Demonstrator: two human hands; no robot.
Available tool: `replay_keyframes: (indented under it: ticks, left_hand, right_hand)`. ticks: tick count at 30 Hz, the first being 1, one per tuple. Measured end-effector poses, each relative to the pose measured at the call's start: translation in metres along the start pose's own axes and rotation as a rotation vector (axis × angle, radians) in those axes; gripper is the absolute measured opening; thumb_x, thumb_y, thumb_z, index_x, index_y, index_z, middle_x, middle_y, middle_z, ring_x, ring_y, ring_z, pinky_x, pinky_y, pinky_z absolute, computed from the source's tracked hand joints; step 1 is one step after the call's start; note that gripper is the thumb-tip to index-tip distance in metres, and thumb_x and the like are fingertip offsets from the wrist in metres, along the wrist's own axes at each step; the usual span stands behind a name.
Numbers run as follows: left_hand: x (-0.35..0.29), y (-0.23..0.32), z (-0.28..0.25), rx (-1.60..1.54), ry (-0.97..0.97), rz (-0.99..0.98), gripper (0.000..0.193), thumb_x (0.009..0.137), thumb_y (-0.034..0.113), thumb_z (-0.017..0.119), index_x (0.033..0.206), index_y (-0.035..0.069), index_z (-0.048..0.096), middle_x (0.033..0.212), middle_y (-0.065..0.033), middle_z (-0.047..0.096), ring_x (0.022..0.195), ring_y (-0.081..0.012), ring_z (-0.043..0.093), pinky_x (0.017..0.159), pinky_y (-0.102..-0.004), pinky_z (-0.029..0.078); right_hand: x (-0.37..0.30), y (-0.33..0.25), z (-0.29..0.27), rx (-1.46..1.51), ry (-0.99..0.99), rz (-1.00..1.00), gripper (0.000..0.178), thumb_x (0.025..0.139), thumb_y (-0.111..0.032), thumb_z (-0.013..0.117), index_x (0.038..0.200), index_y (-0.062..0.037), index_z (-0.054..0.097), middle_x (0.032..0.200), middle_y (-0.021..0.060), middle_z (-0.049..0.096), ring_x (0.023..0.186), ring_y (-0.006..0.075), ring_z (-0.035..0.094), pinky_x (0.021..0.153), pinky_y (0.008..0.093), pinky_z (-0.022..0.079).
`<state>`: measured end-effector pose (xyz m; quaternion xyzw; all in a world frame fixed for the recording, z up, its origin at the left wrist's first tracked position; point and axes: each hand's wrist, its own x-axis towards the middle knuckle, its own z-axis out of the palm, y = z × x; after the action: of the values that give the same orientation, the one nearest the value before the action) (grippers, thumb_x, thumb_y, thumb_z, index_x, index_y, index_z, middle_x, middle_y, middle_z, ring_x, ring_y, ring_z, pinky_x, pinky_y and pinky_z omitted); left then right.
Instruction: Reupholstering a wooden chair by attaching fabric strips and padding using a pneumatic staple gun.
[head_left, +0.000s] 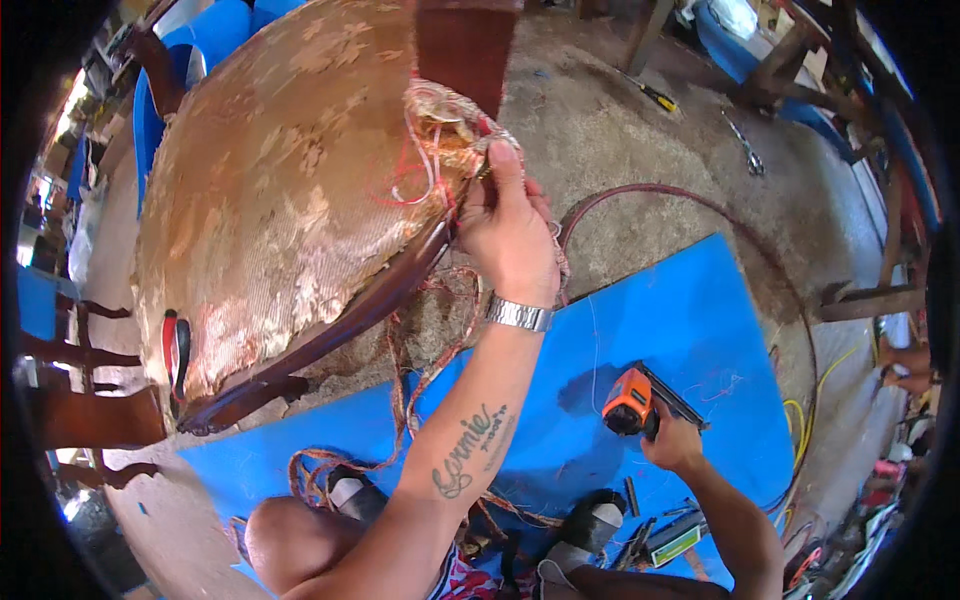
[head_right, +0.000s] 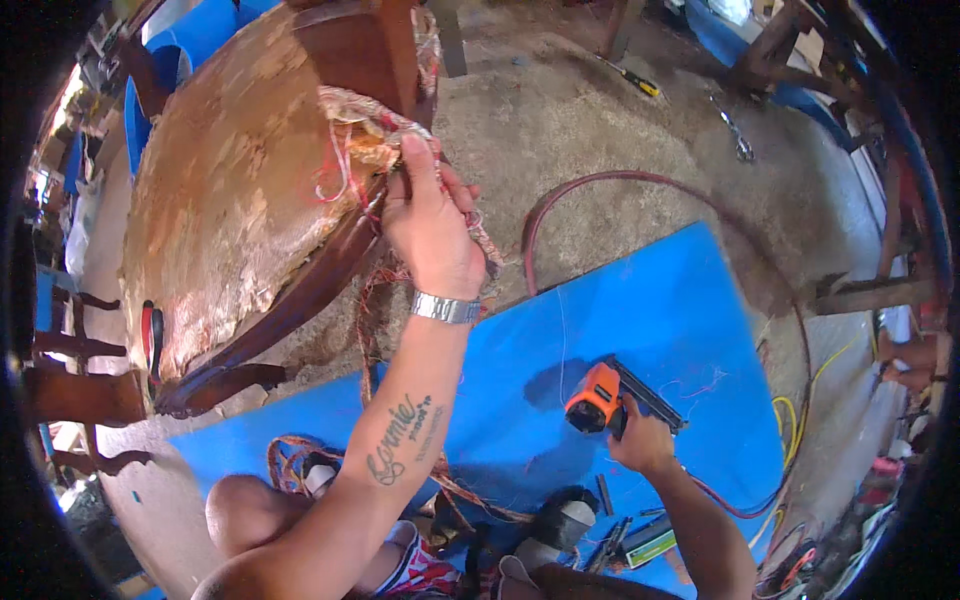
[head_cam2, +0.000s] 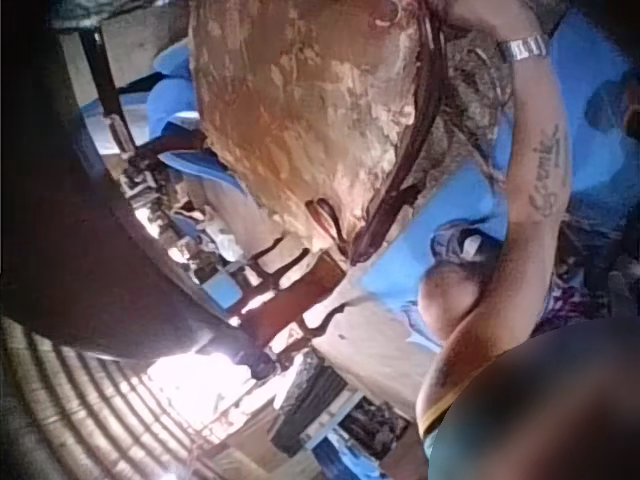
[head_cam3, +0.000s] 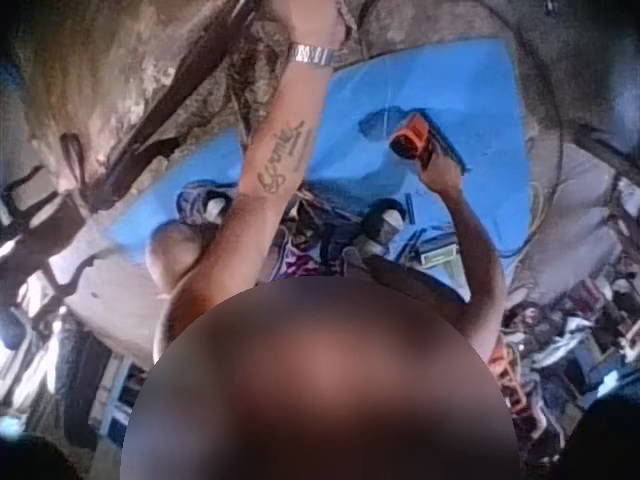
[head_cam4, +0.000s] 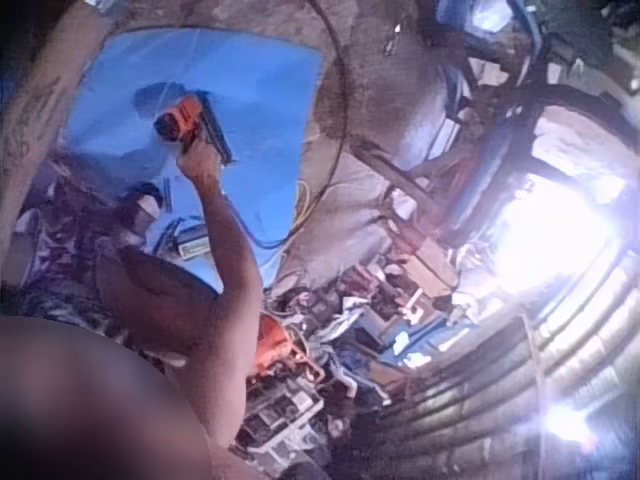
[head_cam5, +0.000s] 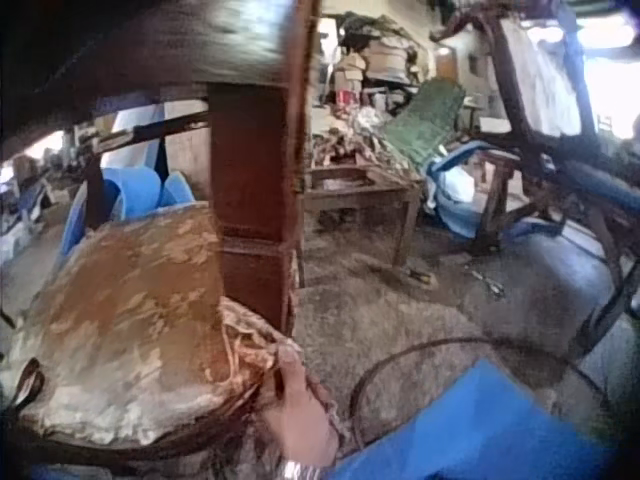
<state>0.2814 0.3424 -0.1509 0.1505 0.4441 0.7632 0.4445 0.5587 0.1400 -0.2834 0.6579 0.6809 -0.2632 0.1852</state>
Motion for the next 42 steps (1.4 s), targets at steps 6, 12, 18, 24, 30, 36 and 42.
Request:
replay_keyframes:
  ticks: [6, 12, 18, 24, 30, 36, 42]
  left_hand:
    - [-0.009, 0.000, 0.007, -0.175, -0.036, -0.033, 0.021, 0.090, 0.030, 0.058, 0.083, 0.011, 0.053, 0.056, 0.0060, 0.038, 0.045, -0.0054, 0.029, 0.051, -0.0264, 0.037]
    - [-0.007, 0.004, -0.003, -0.330, -0.111, -0.103, 0.019, 0.087, 0.026, 0.063, 0.083, 0.009, 0.057, 0.062, 0.0059, 0.045, 0.048, -0.0036, 0.034, 0.045, -0.0215, 0.029]
    - [0.003, -0.013, 0.002, -0.146, 0.042, -0.002, 0.024, 0.084, 0.032, 0.067, 0.077, 0.013, 0.054, 0.053, 0.0071, 0.036, 0.044, -0.0039, 0.031, 0.042, -0.0231, 0.029]
    - [0.004, -0.013, 0.007, -0.170, 0.184, 0.104, 0.025, 0.081, 0.029, 0.070, 0.085, 0.005, 0.062, 0.065, 0.0056, 0.050, 0.053, -0.0034, 0.037, 0.048, -0.0219, 0.029]
    - [0.001, 0.003, 0.003, -0.152, 0.143, -0.054, 0.030, 0.082, 0.019, 0.070, 0.099, -0.004, 0.064, 0.097, -0.0081, 0.066, 0.085, -0.0128, 0.059, 0.079, -0.0281, 0.045]
    - [0.010, -0.023, -0.001, -0.263, 0.114, 0.009, 0.026, 0.083, 0.017, 0.068, 0.099, -0.002, 0.064, 0.088, -0.0056, 0.066, 0.079, -0.0122, 0.058, 0.075, -0.0272, 0.046]
    - [0.008, -0.020, -0.004, -0.300, 0.071, -0.023, 0.026, 0.083, 0.017, 0.068, 0.100, -0.002, 0.064, 0.089, -0.0055, 0.066, 0.080, -0.0124, 0.058, 0.076, -0.0273, 0.046]
  right_hand:
    - [-0.004, -0.015, -0.068, -0.002, 0.282, -0.063, 0.070, 0.070, -0.025, 0.066, 0.133, -0.0141, 0.037, 0.086, 0.0235, 0.063, 0.077, 0.0411, 0.062, 0.073, 0.0503, 0.050]
    - [0.003, -0.047, -0.097, 0.038, 0.338, -0.045, 0.067, 0.071, -0.023, 0.065, 0.131, -0.0132, 0.039, 0.083, 0.0217, 0.063, 0.075, 0.0401, 0.062, 0.069, 0.0487, 0.050]
    - [-0.010, -0.072, -0.119, -0.082, 0.346, -0.072, 0.067, 0.067, -0.024, 0.068, 0.129, -0.0139, 0.045, 0.080, 0.0173, 0.065, 0.072, 0.0364, 0.063, 0.070, 0.0454, 0.050]
    - [-0.031, -0.092, -0.184, -0.173, 0.673, -0.397, 0.073, 0.059, -0.029, 0.074, 0.125, -0.0091, 0.050, 0.076, 0.0128, 0.063, 0.068, 0.0298, 0.062, 0.066, 0.0410, 0.048]
    - [-0.067, -0.164, -0.269, -0.564, 0.847, -0.607, 0.053, 0.067, -0.018, 0.065, 0.119, -0.0130, 0.055, 0.063, 0.0044, 0.054, 0.059, 0.0220, 0.056, 0.062, 0.0338, 0.044]
    - [-0.059, -0.208, -0.293, -0.981, 0.785, -0.703, 0.039, 0.076, -0.015, 0.053, 0.114, -0.0139, 0.056, 0.059, -0.0003, 0.051, 0.058, 0.0162, 0.057, 0.059, 0.0298, 0.044]
    - [-0.057, -0.224, -0.295, -1.015, 0.730, -0.621, 0.054, 0.068, -0.011, 0.059, 0.122, -0.0117, 0.053, 0.066, 0.0008, 0.054, 0.063, 0.0175, 0.055, 0.064, 0.0297, 0.041]
